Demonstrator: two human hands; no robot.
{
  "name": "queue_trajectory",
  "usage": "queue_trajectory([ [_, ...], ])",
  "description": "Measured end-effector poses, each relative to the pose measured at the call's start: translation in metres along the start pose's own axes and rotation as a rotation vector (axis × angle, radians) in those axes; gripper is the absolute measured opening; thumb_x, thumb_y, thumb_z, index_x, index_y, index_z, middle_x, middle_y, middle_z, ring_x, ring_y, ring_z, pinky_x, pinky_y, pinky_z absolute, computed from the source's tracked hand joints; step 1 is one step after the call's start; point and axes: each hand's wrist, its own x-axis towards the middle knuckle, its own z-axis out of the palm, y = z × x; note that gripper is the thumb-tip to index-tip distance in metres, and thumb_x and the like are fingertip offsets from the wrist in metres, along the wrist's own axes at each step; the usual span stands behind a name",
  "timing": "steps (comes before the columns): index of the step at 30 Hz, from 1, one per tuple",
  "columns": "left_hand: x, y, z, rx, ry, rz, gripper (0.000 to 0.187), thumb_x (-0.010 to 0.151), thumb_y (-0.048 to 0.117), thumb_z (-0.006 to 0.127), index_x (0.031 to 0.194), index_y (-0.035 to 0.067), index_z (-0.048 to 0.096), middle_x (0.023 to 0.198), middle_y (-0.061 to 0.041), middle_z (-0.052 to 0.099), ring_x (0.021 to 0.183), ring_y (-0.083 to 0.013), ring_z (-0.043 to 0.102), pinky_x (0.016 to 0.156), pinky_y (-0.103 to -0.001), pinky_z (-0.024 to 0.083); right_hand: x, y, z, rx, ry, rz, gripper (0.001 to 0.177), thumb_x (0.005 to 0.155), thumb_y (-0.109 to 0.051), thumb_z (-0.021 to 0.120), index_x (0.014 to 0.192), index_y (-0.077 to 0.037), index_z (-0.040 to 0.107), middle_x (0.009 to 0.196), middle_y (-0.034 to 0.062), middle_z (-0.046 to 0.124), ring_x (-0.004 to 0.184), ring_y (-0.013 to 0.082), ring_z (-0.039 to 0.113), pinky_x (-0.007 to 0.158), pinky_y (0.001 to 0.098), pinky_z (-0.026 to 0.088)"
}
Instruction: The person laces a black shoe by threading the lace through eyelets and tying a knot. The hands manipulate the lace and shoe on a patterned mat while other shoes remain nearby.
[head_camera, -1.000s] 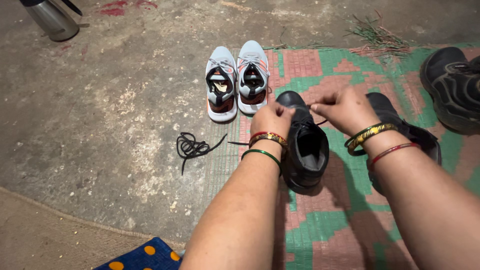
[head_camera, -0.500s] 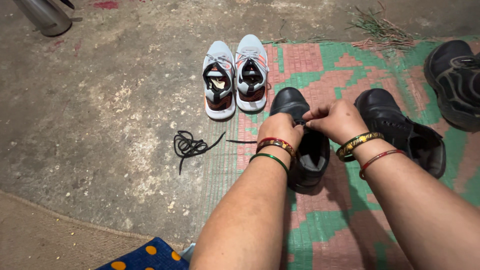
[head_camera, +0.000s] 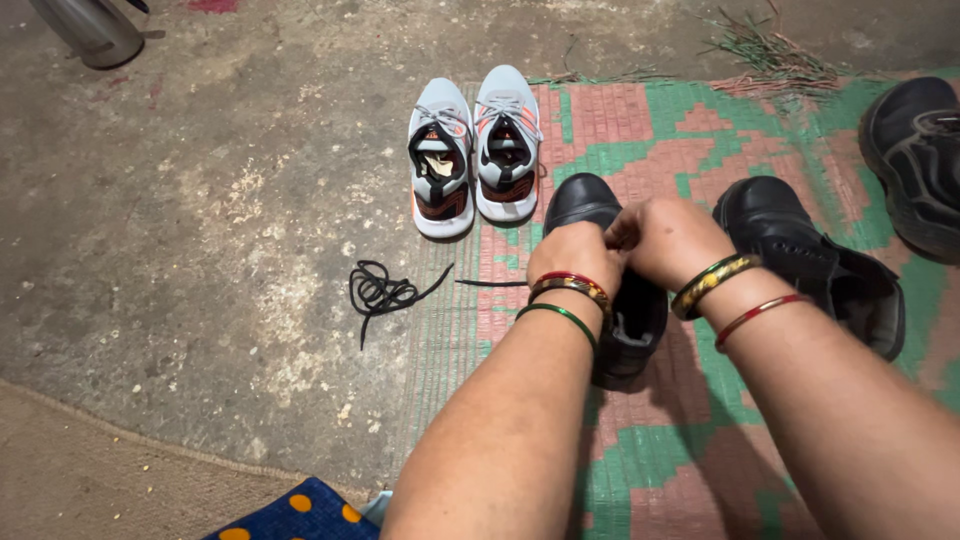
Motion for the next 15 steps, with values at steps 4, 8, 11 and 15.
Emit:
queue_trajectory([
  [4,0.001,0.003,0.005,0.094,0.052,0.097,0.019,0.087,0.025,0.070,0.103,0.017,0.077,0.105,-0.014,0.076,0.101,-0.0315,0.074,0.085,-0.045,0.059,0.006,0.005,-0.009,-0.009,-0.009,0.024,0.028,0.078,-0.011,0.073,0.105,-0.015,0.080,0.093,0.0128,0.079,0.084,0.0296,0.075,0.080,0.0415,0.058],
  [8,-0.009,0.001,0.012,0.162,0.357,0.405,0.010,0.088,0.024,0.068,0.089,0.018,0.075,0.093,-0.008,0.078,0.092,-0.0296,0.074,0.080,-0.048,0.055,0.003,0.010,-0.008,0.018,0.115,0.038,0.027,0.082,-0.013,0.076,0.108,-0.010,0.076,0.092,0.0152,0.077,0.084,0.0305,0.072,0.077,0.0421,0.057],
  [11,-0.011,0.005,0.009,0.174,0.350,0.390,0.012,0.089,0.025,0.067,0.087,0.019,0.077,0.088,-0.008,0.077,0.088,-0.0294,0.074,0.081,-0.048,0.053,0.004,0.016,-0.006,0.302,0.076,0.154,0.026,0.086,-0.008,0.072,0.112,-0.005,0.071,0.084,0.0154,0.077,0.075,0.0241,0.075,0.068,0.0391,0.058],
  [15,-0.016,0.005,0.001,-0.038,0.273,0.304,0.016,0.083,0.033,0.071,0.088,0.020,0.079,0.082,-0.009,0.076,0.084,-0.0298,0.073,0.086,-0.047,0.050,0.012,0.024,-0.007,0.517,0.085,0.183,0.031,0.082,-0.002,0.074,0.113,-0.005,0.070,0.083,0.0121,0.076,0.067,0.0183,0.071,0.059,0.0320,0.056],
])
